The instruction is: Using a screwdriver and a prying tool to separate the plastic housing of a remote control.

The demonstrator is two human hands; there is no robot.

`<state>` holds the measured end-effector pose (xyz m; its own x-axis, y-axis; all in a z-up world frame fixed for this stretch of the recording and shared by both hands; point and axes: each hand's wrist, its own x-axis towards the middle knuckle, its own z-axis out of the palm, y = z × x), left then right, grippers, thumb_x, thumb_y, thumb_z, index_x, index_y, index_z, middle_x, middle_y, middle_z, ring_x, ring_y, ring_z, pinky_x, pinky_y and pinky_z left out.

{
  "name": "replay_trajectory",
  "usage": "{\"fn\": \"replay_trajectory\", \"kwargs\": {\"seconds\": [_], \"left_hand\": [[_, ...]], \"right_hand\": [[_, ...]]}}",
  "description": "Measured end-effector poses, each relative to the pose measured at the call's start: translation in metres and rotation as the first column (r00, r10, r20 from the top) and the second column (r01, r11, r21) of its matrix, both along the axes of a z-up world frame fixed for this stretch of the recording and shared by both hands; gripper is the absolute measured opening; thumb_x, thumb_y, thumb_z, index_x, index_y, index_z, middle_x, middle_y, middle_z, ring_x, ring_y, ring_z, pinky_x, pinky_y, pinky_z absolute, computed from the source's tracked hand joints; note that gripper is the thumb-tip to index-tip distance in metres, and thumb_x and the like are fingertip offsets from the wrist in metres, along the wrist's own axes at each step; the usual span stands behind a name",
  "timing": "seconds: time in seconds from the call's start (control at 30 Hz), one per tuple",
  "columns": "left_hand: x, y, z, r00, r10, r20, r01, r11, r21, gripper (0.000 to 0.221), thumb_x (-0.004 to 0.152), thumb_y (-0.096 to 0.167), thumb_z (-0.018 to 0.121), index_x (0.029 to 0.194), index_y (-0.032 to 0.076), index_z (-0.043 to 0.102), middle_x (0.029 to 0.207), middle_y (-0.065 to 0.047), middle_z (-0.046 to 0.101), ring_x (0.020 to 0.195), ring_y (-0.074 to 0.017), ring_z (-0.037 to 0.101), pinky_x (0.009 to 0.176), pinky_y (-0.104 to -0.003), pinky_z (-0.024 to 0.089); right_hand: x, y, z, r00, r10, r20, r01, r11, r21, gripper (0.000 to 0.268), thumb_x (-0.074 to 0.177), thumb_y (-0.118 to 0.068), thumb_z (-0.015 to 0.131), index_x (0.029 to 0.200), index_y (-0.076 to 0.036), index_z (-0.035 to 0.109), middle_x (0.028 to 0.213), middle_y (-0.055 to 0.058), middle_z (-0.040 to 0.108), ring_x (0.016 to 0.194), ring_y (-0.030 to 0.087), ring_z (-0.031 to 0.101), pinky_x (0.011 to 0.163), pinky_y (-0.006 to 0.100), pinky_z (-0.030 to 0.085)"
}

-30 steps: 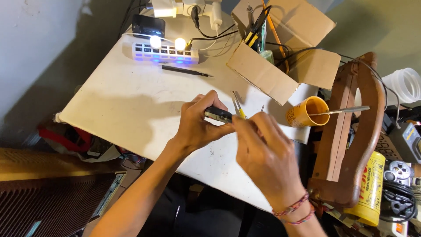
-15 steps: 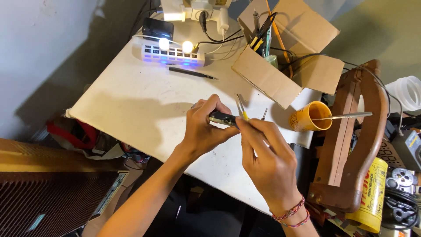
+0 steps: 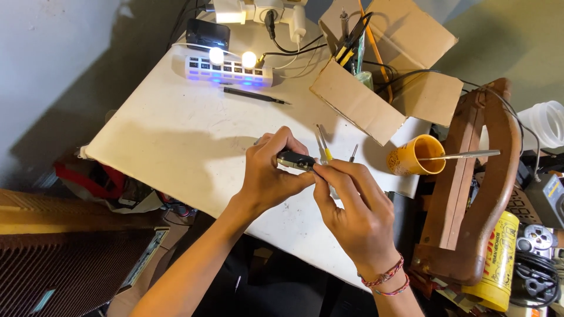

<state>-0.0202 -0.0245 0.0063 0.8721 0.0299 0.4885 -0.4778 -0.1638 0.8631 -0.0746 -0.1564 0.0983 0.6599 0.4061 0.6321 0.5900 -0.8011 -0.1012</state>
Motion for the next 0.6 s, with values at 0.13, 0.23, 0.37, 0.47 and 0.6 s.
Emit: {"fn": "replay_trajectory", "kwargs": {"seconds": [0.13, 0.23, 0.37, 0.47, 0.6], "left_hand": [[0.002, 0.004, 0.003, 1.000, -0.016, 0.000, 0.016, 1.000, 0.000, 0.036, 0.073, 0.020, 0.084, 0.080, 0.018, 0.048, 0.073, 0.012, 0.065, 0.063, -0.0103, 0.053, 0.075, -0.028, 0.047], [0.002, 0.004, 0.002, 0.999, -0.037, -0.015, 0.037, 0.999, -0.005, 0.038, 0.075, 0.024, 0.085, 0.080, 0.018, 0.048, 0.074, 0.011, 0.066, 0.065, -0.0112, 0.052, 0.076, -0.028, 0.048], [0.004, 0.003, 0.002, 0.997, -0.050, 0.062, 0.050, 0.999, 0.000, 0.039, 0.076, 0.028, 0.086, 0.080, 0.015, 0.049, 0.073, 0.008, 0.064, 0.064, -0.0135, 0.051, 0.075, -0.030, 0.047], [0.005, 0.000, 0.002, 0.995, -0.042, 0.085, 0.042, 0.999, 0.000, 0.038, 0.077, 0.027, 0.085, 0.079, 0.014, 0.049, 0.071, 0.007, 0.062, 0.062, -0.0140, 0.049, 0.074, -0.030, 0.046], [0.007, -0.003, 0.005, 0.994, 0.007, 0.113, 0.011, 0.988, -0.153, 0.029, 0.068, 0.001, 0.082, 0.073, 0.012, 0.055, 0.065, -0.002, 0.070, 0.054, -0.0221, 0.068, 0.079, -0.034, 0.054]], "right_hand": [[0.004, -0.001, 0.004, 0.998, 0.068, -0.009, -0.069, 0.997, -0.041, 0.007, 0.097, 0.004, 0.070, 0.104, 0.005, 0.070, 0.101, 0.013, 0.069, 0.086, 0.024, 0.070, 0.081, 0.033, 0.060], [0.006, -0.005, 0.004, 0.996, 0.085, -0.005, -0.085, 0.989, -0.118, 0.008, 0.097, 0.006, 0.070, 0.104, 0.004, 0.067, 0.093, 0.010, 0.070, 0.077, 0.021, 0.068, 0.076, 0.031, 0.059], [0.012, -0.015, 0.003, 0.990, 0.141, 0.006, -0.137, 0.970, -0.203, 0.008, 0.095, 0.006, 0.070, 0.103, 0.005, 0.070, 0.092, 0.009, 0.074, 0.079, 0.019, 0.072, 0.073, 0.031, 0.061], [0.014, -0.020, -0.002, 0.984, 0.173, 0.037, -0.161, 0.961, -0.225, 0.009, 0.094, 0.008, 0.069, 0.103, 0.007, 0.070, 0.094, 0.011, 0.075, 0.082, 0.022, 0.075, 0.076, 0.033, 0.064], [0.025, -0.003, -0.006, 0.944, 0.206, 0.260, -0.176, 0.975, -0.132, 0.020, 0.082, 0.017, 0.067, 0.082, -0.002, 0.072, 0.066, 0.009, 0.060, 0.045, 0.023, 0.058, 0.053, 0.027, 0.057]]}}
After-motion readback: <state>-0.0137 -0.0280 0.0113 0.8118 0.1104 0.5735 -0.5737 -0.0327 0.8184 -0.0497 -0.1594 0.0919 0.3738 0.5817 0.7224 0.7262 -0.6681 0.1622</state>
